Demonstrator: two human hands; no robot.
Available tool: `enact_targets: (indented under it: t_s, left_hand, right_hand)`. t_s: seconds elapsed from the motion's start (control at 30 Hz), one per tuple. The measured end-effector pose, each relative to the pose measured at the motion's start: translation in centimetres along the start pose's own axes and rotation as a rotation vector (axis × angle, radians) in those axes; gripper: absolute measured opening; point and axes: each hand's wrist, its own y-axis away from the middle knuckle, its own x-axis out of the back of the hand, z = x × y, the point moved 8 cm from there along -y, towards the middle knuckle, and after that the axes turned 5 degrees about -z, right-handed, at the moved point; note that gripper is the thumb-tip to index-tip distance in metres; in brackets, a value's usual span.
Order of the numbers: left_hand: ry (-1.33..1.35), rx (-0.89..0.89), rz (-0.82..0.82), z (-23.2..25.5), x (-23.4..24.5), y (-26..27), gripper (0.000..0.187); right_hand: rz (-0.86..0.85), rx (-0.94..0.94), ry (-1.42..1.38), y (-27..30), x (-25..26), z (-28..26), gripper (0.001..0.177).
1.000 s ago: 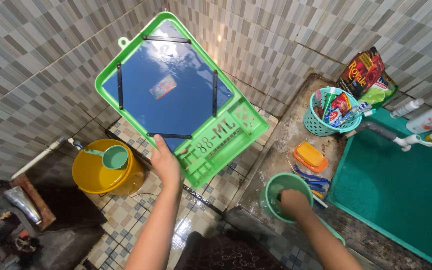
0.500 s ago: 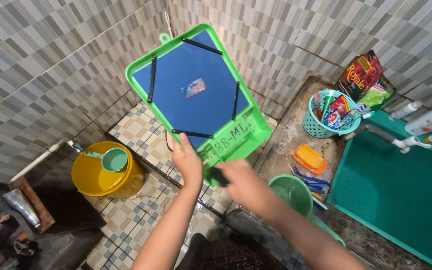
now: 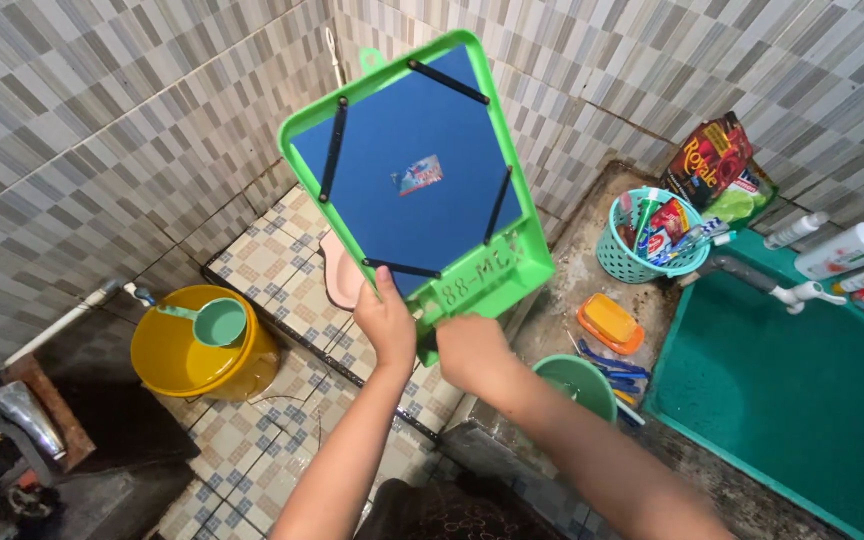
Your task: Cleaning a green plastic frame object with water and a cloth in a bathroom.
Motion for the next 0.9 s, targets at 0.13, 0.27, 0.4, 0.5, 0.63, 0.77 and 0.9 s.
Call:
enact_targets:
  t_s: [0.13,0.27,0.4,0.5,0.63,0.77,0.9]
  left_hand:
    - [-0.01,-0.002,0.028,-0.3,0.4,-1.4,0.045]
    - [-0.132,-0.084,0.048,-0.7,1.9,-2.6,0.045]
    - [-0.094,0.018,0.069,-1.4,2.2,-2.2,0.043]
    - [-0.052,-0.032,0.021,-1.0,1.9,-1.9,0.043]
    - [-0.024,-0.467,-0.006,4.4,1.5,-0.7,0.047]
    - [-0.063,-0.198,-0.051,1.7,0.7,-0.6,0.043]
    - [-0.07,-0.065,-0.081,1.4,0.3,0.0,0.044]
  right_hand:
    - [-0.014,-0.046,-0.006,1.4,1.7,2.8,0.018]
    - [0.123,-0.037,-0.049,2.9,1.9,8.3,0.033]
    - [0.383,0.059,-0.301,6.7,5.0,11.9,0.044]
    - [0.421,0.004,-0.51,9.2,3.6,14.7,0.03]
    - [0.57,0.062,-0.582,13.1,4.2,16.4,0.024]
    - [0.579,-0.038,-0.594,15.4,4.5,17.4,0.031]
    - [0.62,-0.103,-0.741,16.1,3.7,18.2,0.025]
